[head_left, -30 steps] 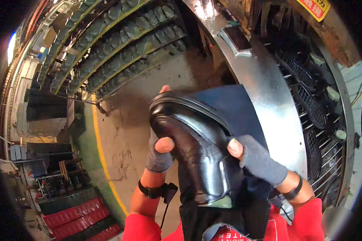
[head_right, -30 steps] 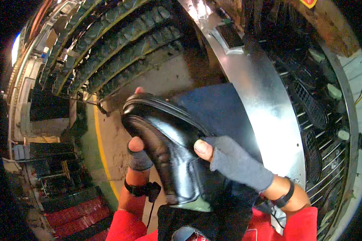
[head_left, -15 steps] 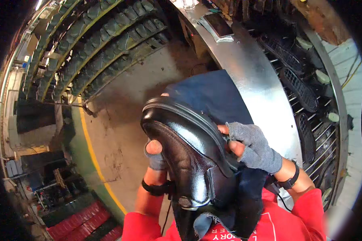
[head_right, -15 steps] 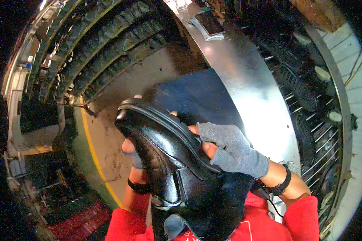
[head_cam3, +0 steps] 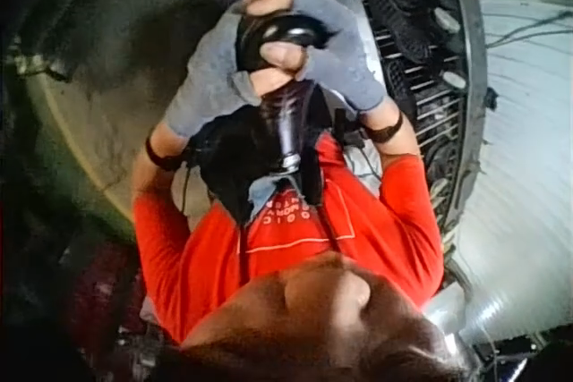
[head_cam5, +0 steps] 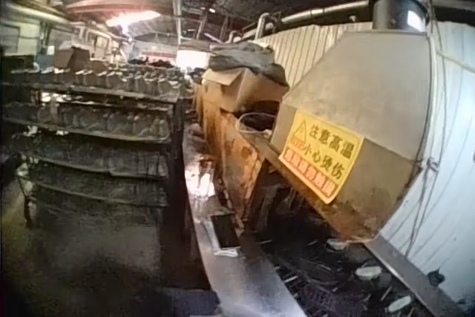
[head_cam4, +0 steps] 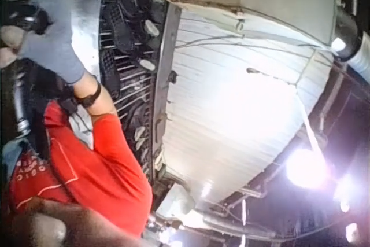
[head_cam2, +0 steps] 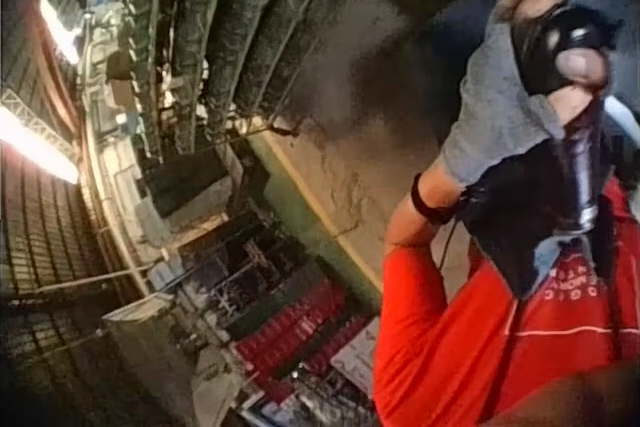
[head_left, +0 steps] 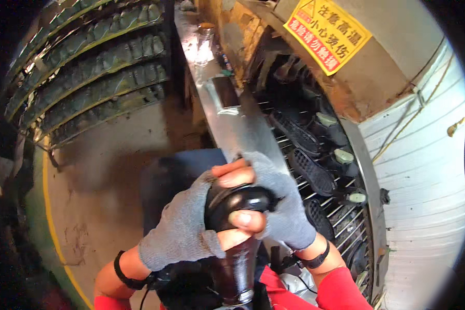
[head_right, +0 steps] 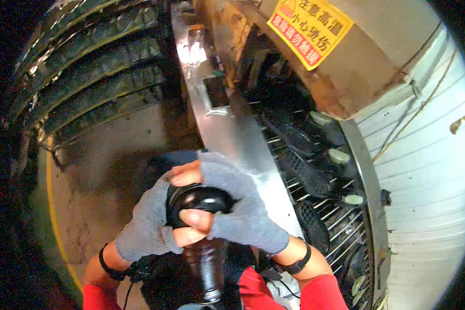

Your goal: Checking and assembling shoe uppers with soles on a conveyor production line.

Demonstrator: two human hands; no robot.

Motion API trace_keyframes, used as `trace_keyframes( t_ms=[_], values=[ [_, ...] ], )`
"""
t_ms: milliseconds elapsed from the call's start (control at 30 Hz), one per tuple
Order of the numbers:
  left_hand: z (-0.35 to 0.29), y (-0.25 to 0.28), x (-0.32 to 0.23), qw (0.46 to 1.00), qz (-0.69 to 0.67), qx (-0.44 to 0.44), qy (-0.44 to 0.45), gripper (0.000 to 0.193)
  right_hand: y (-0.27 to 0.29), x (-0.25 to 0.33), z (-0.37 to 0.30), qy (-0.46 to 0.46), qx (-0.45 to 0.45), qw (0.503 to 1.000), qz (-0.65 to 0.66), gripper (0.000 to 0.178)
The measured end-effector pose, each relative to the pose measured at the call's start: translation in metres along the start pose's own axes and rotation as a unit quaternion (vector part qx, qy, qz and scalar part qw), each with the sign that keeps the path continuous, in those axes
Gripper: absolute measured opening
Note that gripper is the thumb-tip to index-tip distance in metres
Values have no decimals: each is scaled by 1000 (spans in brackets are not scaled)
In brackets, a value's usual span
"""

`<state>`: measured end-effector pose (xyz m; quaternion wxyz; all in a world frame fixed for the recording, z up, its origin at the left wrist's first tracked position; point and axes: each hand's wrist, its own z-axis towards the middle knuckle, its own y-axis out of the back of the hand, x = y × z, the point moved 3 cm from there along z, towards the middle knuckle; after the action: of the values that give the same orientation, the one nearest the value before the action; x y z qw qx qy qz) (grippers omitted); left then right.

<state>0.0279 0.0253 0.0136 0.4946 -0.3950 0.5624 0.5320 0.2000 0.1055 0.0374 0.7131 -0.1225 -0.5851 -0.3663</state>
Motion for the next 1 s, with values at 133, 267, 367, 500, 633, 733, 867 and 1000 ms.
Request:
trace_keyframes(
  t_ms=[133, 267, 367, 500, 633, 733, 867, 1000],
  values=[
    [-15, 10, -24, 993, 1, -120, 1, 88, -20, -9, -27, -89, -162, 943, 276, 143],
    [-1, 23, -20, 945, 80, -314, -47, 85, -55, -46, -83, -149, -69, 976, 145, 157],
    [-13, 14, 15, 937, 100, -330, -50, 99, -42, -43, -86, -267, -52, 950, 153, 139],
    [-37, -11, 28, 969, 122, -187, 103, 113, -11, -69, -126, -382, -74, 864, 320, 108],
    [-69, -35, 40, 974, 170, -142, 55, 110, -1, -87, -154, -404, -133, 820, 383, 96],
    [-64, -37, 27, 980, 33, -180, 74, 111, -20, -63, -136, -368, -79, 892, 250, 121],
    [-15, 1, 45, 989, -48, -136, -26, 93, -45, -68, -119, -201, -63, 975, 71, 153],
    [-30, 29, 23, 984, 141, -14, -104, 81, -45, -145, -159, -311, -134, 823, 456, 108]
  ],
)
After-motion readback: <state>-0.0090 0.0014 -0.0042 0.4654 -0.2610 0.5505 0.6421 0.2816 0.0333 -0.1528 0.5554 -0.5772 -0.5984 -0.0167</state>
